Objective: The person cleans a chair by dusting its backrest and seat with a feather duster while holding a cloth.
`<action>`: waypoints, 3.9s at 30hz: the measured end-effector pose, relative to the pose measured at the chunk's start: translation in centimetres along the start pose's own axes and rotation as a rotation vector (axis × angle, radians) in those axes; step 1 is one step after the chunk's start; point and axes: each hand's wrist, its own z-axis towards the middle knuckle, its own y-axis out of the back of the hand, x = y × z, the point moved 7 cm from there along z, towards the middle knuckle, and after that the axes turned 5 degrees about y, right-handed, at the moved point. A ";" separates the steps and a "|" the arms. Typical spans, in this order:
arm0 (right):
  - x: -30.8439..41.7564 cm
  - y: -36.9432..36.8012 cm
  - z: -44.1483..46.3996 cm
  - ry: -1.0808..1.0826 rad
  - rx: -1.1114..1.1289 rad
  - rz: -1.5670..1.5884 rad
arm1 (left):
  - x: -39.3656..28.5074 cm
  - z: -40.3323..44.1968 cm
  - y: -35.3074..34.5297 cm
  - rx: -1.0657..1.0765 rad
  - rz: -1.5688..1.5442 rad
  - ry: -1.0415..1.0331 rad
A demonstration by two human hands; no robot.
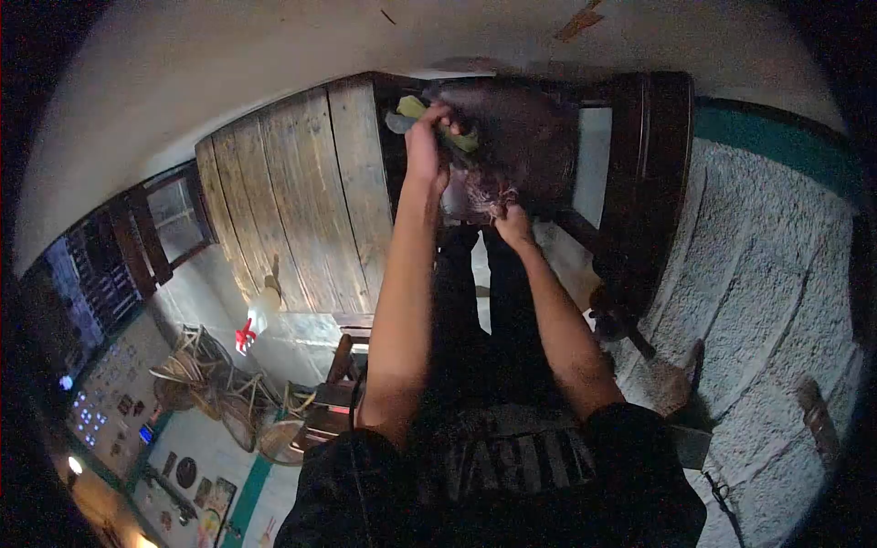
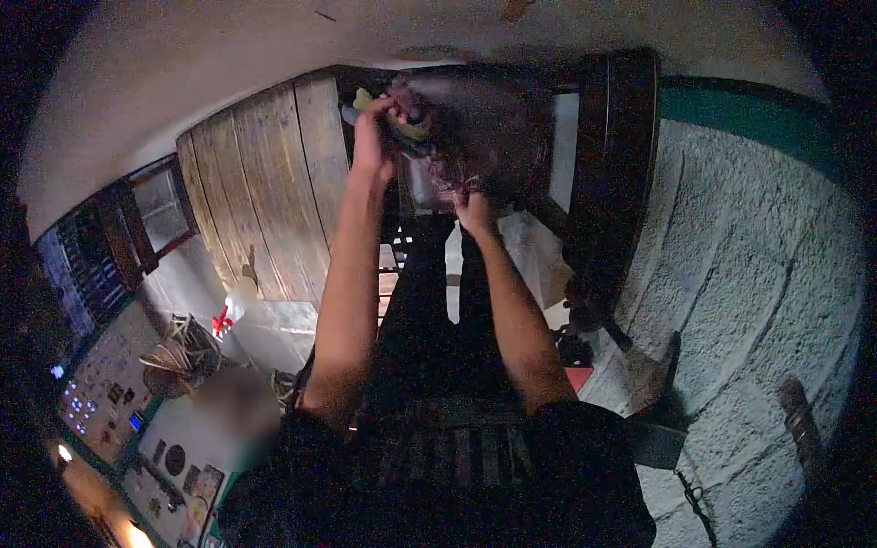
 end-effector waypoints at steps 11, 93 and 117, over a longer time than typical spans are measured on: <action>-3.7 0.0 -3.1 -0.334 -0.454 0.167 | 3.9 -4.2 4.8 -0.166 -0.024 0.017; 3.6 12.8 -0.7 0.288 0.490 -0.856 | 9.9 -18.0 11.0 -0.336 -0.364 -0.204; 0.2 10.7 6.2 0.216 0.166 -0.390 | 2.8 -8.3 4.2 -0.261 -0.203 -0.197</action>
